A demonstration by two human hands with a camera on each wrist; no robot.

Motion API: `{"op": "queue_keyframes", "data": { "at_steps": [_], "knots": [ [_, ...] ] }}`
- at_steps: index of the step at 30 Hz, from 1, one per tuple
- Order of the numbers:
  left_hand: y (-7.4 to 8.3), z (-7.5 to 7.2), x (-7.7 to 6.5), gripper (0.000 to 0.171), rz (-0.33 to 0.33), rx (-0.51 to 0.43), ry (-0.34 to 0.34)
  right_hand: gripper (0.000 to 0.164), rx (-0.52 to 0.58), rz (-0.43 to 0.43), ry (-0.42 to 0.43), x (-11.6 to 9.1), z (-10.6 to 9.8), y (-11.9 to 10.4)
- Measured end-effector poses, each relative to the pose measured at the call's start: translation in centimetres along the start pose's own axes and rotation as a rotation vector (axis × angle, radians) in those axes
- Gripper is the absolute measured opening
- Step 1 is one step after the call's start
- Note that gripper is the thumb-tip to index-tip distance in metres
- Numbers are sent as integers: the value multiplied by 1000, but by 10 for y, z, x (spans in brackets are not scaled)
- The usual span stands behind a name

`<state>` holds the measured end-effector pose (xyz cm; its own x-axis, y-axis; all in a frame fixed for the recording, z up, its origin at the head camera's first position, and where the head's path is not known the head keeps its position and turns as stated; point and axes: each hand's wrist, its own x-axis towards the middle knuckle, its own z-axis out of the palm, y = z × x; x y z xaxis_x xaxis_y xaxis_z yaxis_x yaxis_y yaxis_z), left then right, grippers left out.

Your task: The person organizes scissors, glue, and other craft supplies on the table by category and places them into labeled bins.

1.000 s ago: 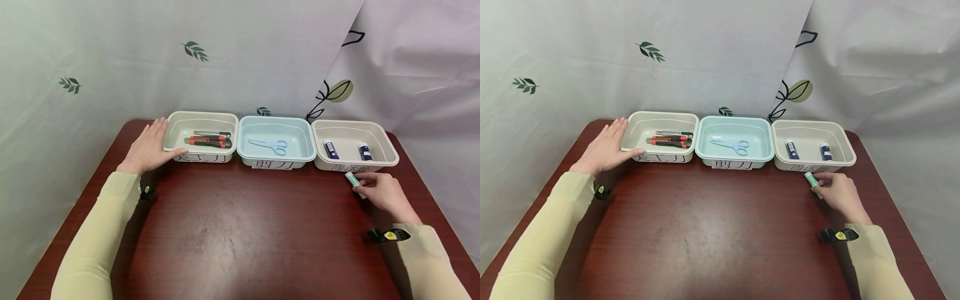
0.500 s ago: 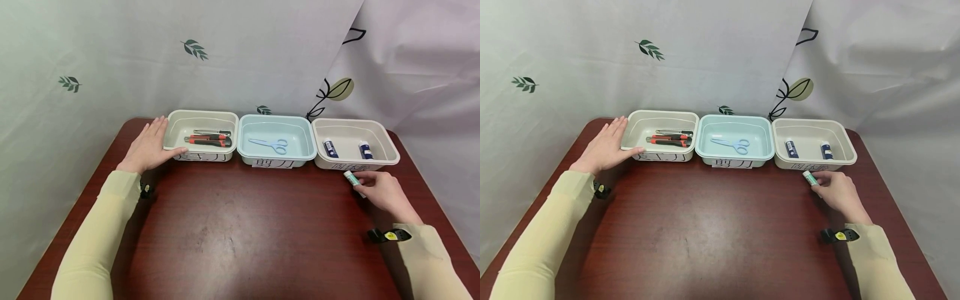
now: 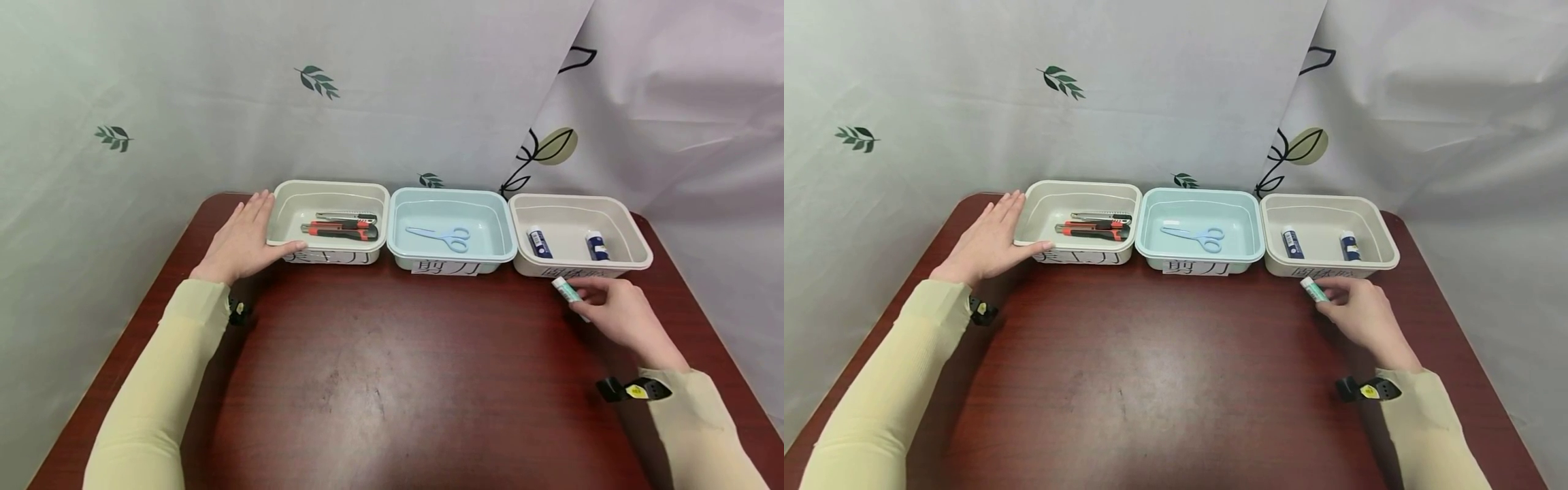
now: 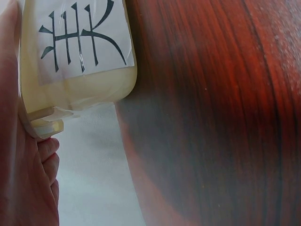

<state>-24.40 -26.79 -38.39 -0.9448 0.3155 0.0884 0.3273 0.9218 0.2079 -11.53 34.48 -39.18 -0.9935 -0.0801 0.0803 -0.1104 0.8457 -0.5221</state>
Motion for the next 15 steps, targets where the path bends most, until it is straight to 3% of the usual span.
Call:
{"op": "queue_keyframes", "data": {
  "at_steps": [15],
  "knots": [
    [1,-1,-1,117,-5,-6,3,34,28,-65,72,-4,-13,-19]
  ]
}}
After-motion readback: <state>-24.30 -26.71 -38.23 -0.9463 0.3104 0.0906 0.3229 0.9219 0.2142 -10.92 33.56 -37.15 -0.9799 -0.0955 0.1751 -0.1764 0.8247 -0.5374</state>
